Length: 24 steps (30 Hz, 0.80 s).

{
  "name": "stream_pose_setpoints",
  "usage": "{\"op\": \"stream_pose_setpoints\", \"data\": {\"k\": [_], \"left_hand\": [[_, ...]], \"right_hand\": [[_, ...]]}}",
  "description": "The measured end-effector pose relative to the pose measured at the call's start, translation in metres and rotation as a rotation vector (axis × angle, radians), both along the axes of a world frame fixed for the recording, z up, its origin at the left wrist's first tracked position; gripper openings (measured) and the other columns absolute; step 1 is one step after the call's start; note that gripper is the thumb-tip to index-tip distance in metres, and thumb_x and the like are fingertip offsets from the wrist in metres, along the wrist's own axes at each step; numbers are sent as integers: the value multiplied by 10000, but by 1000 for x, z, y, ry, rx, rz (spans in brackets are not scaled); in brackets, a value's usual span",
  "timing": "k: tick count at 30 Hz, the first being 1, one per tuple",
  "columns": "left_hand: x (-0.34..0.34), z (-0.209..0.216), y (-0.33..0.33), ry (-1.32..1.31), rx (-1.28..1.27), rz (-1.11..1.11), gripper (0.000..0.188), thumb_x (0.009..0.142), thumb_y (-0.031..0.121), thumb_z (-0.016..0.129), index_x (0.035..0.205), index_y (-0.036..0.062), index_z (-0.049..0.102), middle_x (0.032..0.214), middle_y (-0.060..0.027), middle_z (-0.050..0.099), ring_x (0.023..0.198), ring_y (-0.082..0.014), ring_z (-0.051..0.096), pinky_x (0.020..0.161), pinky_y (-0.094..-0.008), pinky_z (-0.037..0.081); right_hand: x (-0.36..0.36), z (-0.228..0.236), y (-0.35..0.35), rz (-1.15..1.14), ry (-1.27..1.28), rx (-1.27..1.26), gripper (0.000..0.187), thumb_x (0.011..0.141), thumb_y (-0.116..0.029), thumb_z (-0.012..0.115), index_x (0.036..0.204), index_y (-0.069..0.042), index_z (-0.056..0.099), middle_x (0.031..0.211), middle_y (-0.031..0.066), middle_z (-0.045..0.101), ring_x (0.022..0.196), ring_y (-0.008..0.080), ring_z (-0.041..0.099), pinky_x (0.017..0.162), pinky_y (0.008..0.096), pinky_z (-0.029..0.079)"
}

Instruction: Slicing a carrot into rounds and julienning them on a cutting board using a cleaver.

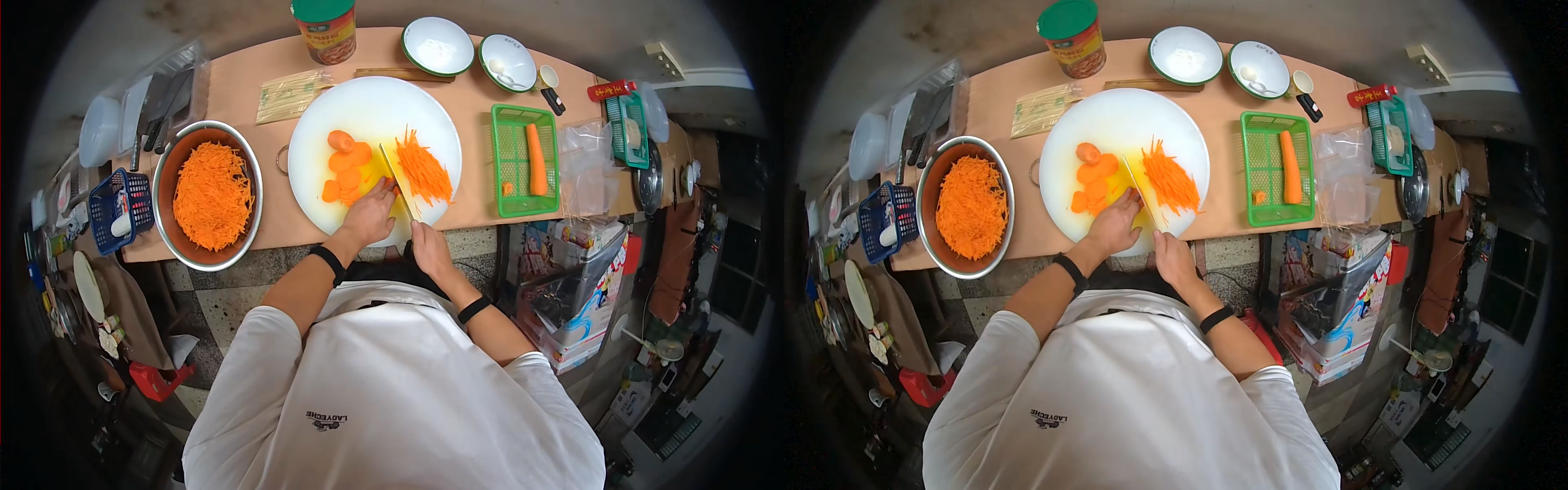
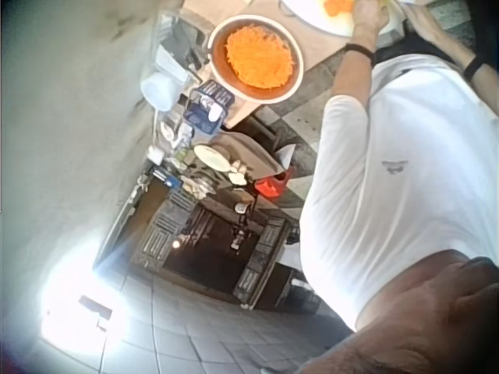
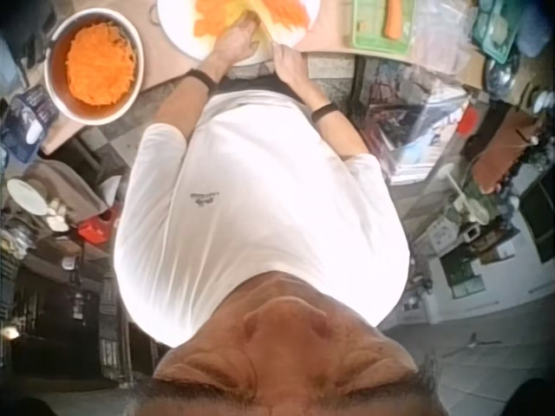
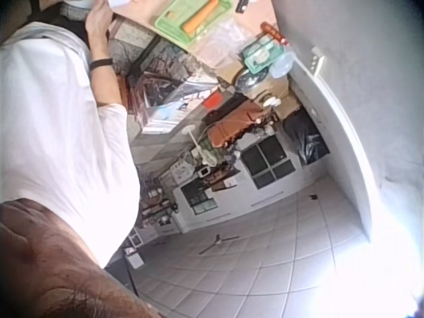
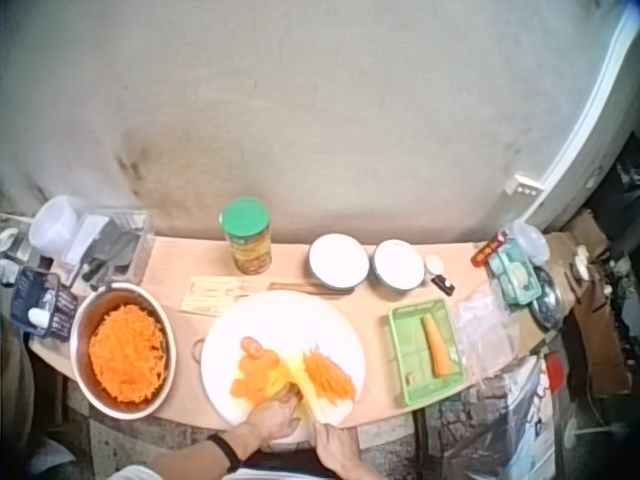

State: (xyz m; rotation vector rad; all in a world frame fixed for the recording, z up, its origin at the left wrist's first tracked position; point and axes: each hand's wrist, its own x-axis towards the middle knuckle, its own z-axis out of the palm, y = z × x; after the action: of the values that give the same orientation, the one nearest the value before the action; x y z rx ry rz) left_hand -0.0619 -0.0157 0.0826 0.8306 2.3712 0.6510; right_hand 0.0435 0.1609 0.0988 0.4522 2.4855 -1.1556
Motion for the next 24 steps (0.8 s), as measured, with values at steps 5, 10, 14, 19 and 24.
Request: {"op": "stream_pose_setpoints", "data": {"k": [5,10,14,19,24], "left_hand": [[-1,-6,-3,43,10,-3,609,894,111,660,1464,-60,535,1590,-249,500,1543,-375,398,1247,-410,387],[-1,-36,-2,196,112,24,429,939,31,566,1361,-35,614,1515,-218,588,1486,-351,488,1197,-404,453],[-5,-36,0,263,61,21,338,965,53,548,1284,-6,644,1443,-182,647,1436,-327,547,1157,-388,490],[-7,-29,6,280,112,30,351,968,68,569,1302,-6,652,1402,-175,671,1384,-345,581,1122,-404,509],[-11,-36,8,350,128,-11,332,964,91,563,1269,12,669,1455,-143,645,1425,-301,550,1124,-383,516]], "right_hand": [[-10,-7,-8,15,-5,41,595,1132,-405,403,943,81,689,937,402,673,965,573,655,890,621,495],[-52,-10,-3,-17,19,35,624,1136,-431,381,962,76,700,961,389,685,983,570,659,897,613,499],[-48,-4,5,-82,0,3,623,1135,-438,365,985,59,710,958,373,695,982,565,666,888,603,504],[-20,-4,11,-122,-50,-36,600,1127,-435,389,970,51,704,934,373,691,960,565,668,872,602,503],[-10,-9,10,-108,-9,-43,607,1137,-430,386,841,34,642,720,276,650,737,462,682,752,531,519]]}}
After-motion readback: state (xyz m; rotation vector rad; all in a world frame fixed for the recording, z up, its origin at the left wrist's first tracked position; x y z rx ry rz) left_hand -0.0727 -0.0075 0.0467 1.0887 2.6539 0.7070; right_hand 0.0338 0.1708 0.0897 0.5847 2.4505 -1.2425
